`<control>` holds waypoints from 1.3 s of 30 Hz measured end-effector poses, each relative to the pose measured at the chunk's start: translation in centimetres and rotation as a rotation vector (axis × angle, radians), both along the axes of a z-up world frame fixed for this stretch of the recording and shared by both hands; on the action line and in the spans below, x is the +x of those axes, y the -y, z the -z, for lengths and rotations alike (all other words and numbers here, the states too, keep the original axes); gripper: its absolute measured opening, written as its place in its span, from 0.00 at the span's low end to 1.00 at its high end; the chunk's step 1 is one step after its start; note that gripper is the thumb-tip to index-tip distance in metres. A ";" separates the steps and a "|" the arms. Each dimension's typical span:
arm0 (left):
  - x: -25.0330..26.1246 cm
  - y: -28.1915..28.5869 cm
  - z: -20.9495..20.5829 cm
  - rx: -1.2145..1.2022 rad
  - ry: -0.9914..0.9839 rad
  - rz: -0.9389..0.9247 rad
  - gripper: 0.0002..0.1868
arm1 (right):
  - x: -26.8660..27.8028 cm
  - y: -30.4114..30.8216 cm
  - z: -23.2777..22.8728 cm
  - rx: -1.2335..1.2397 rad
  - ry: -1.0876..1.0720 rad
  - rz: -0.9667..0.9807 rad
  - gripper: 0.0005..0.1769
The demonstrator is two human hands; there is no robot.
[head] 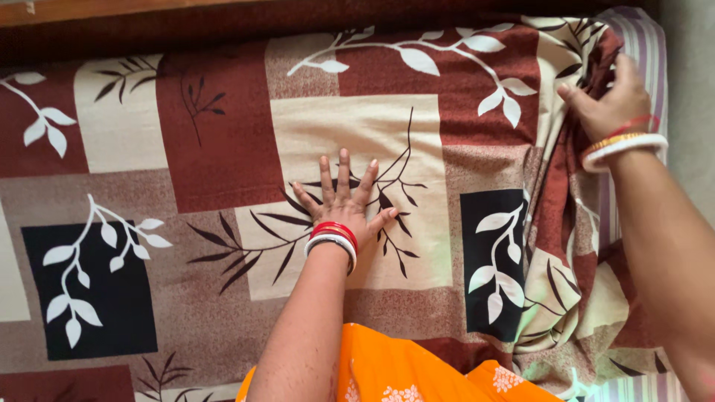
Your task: The person folds a patterned bed sheet on a wooden bed frame. They smooth the sheet with both hands, fold it in half lengthwise, and then fold it again to create a compact stack.
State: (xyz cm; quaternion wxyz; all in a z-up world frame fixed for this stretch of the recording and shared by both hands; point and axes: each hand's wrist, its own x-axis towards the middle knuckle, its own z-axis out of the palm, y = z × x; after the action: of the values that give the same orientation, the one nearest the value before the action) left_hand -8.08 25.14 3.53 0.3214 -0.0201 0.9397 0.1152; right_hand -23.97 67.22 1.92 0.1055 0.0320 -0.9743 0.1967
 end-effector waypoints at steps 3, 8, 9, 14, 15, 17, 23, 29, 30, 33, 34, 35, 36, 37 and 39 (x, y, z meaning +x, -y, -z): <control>-0.1 0.0 -0.1 -0.004 -0.005 0.003 0.51 | 4.0 1.5 -1.8 0.032 -0.015 -0.021 0.40; 0.6 0.1 0.5 0.009 -0.091 0.000 0.49 | 8.6 6.8 -4.5 0.113 -0.154 -0.173 0.32; 1.0 0.0 0.6 0.002 -0.096 -0.003 0.49 | 9.6 8.4 -4.7 0.046 -0.134 -0.199 0.28; 1.8 -0.2 2.5 -0.039 -0.215 0.001 0.49 | 15.1 18.5 -1.8 -0.030 -0.163 -0.788 0.19; 2.0 -0.2 3.0 -0.150 -0.313 0.052 0.48 | 16.7 20.2 -1.3 -0.064 -0.009 -0.890 0.27; 1.8 -0.1 3.9 -0.377 -0.513 0.160 0.47 | 17.0 21.7 -0.4 -0.016 0.180 -0.995 0.36; 2.5 -0.2 4.0 -0.049 -0.511 0.002 0.48 | 11.8 19.0 1.7 0.311 0.121 -0.755 0.43; 2.6 -0.2 4.1 -0.063 -0.505 0.000 0.48 | 4.3 13.2 1.1 0.141 0.242 -0.438 0.42; 2.5 -0.2 4.1 -0.062 -0.509 0.000 0.48 | 3.3 12.8 0.9 0.153 0.235 -0.408 0.42; 2.6 -0.2 4.2 -0.063 -0.525 0.006 0.48 | 2.0 12.9 -0.4 0.198 0.225 -0.322 0.43; 2.6 -0.1 4.1 -0.064 -0.531 0.012 0.48 | 2.2 13.5 -0.9 0.219 0.227 -0.297 0.43; 2.7 -0.1 4.1 -0.066 -0.538 0.017 0.48 | 2.5 14.1 -1.2 0.240 0.229 -0.271 0.42; 2.6 -0.1 4.1 -0.072 -0.530 0.018 0.48 | 3.3 14.9 -1.5 0.163 0.221 -0.370 0.42; 2.5 -0.1 4.0 -0.078 -0.523 0.017 0.48 | 4.8 15.6 -1.7 0.085 0.212 -0.469 0.41; 2.4 -0.1 3.8 -0.052 -0.510 0.005 0.49 | 8.0 18.2 -1.3 0.045 0.235 -0.695 0.41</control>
State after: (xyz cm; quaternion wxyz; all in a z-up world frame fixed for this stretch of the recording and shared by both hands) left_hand -5.64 25.23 -0.26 0.0739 0.0035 0.9931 0.0914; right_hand -15.99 49.03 3.18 -0.0809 0.3405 -0.9148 0.2014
